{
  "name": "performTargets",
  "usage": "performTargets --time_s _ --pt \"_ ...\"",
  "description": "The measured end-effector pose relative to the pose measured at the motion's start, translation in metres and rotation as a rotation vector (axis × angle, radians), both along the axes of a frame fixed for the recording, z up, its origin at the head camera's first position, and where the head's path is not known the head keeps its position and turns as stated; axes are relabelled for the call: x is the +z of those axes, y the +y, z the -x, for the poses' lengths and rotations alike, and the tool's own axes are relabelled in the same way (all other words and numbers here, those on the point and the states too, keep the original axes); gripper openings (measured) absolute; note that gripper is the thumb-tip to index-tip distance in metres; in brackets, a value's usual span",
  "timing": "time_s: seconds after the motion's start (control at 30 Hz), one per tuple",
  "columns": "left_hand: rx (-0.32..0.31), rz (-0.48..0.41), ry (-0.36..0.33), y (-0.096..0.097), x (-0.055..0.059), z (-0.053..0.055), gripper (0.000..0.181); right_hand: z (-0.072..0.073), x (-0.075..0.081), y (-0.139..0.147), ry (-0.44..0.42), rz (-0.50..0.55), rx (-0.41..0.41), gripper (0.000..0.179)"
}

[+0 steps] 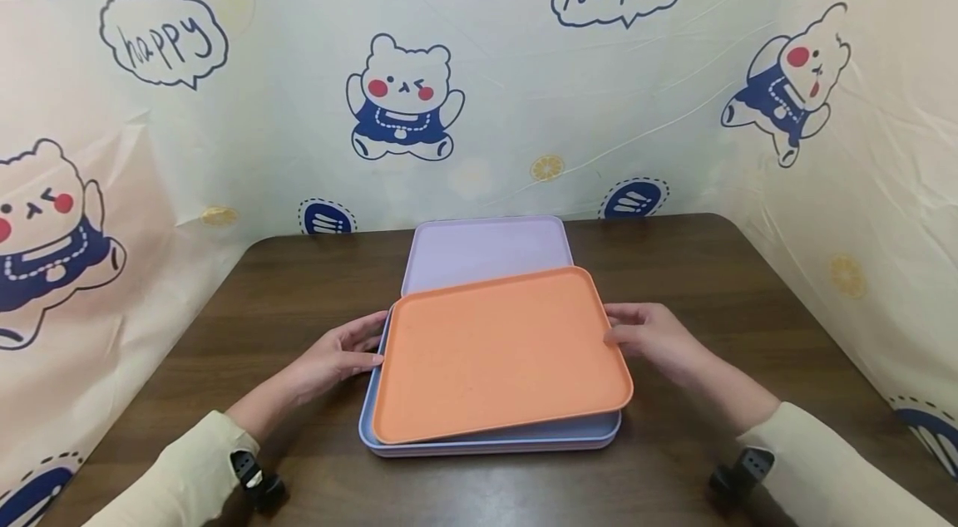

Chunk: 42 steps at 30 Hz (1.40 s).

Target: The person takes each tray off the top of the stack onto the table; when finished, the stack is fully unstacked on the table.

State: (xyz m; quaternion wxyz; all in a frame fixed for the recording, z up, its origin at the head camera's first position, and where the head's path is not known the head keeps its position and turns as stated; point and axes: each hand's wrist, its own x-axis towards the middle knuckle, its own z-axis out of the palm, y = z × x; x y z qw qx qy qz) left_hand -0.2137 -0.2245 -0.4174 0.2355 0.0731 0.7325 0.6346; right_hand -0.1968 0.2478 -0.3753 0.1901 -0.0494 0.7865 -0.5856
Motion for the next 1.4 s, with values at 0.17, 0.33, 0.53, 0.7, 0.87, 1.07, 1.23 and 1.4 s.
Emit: performTargets --time_s 0.17,0.33,0.53,0.7,0.87,1.07,1.23,1.4 --pt "0.001 0.006 0.004 -0.001 0.001 0.000 0.075 -0.003 -0.001 0.007 -0.105 0.137 0.123 0.072" --pt "-0.003 0.005 0.008 -0.001 0.002 -0.001 0.074 -0.007 -0.002 0.011 -0.183 0.246 0.232 0.078" --pt "-0.009 0.002 0.008 -0.002 0.002 -0.002 0.075 -0.012 -0.004 0.010 -0.177 0.295 0.269 0.078" --pt "-0.014 0.004 0.005 -0.001 0.002 -0.003 0.076 -0.017 -0.005 0.010 -0.171 0.241 0.208 0.078" --pt "-0.008 0.010 0.005 -0.001 0.003 -0.003 0.076 -0.020 -0.002 0.013 -0.135 0.225 0.067 0.073" --pt "0.005 0.024 0.003 -0.002 0.004 -0.004 0.076 -0.018 -0.002 0.021 -0.100 0.308 -0.114 0.057" --pt "0.012 0.040 -0.001 -0.002 0.004 -0.006 0.077 -0.016 0.000 0.029 -0.098 0.398 -0.197 0.030" --pt "0.014 0.044 0.007 -0.002 0.003 -0.006 0.076 -0.008 0.004 0.042 -0.085 0.452 -0.279 0.024"
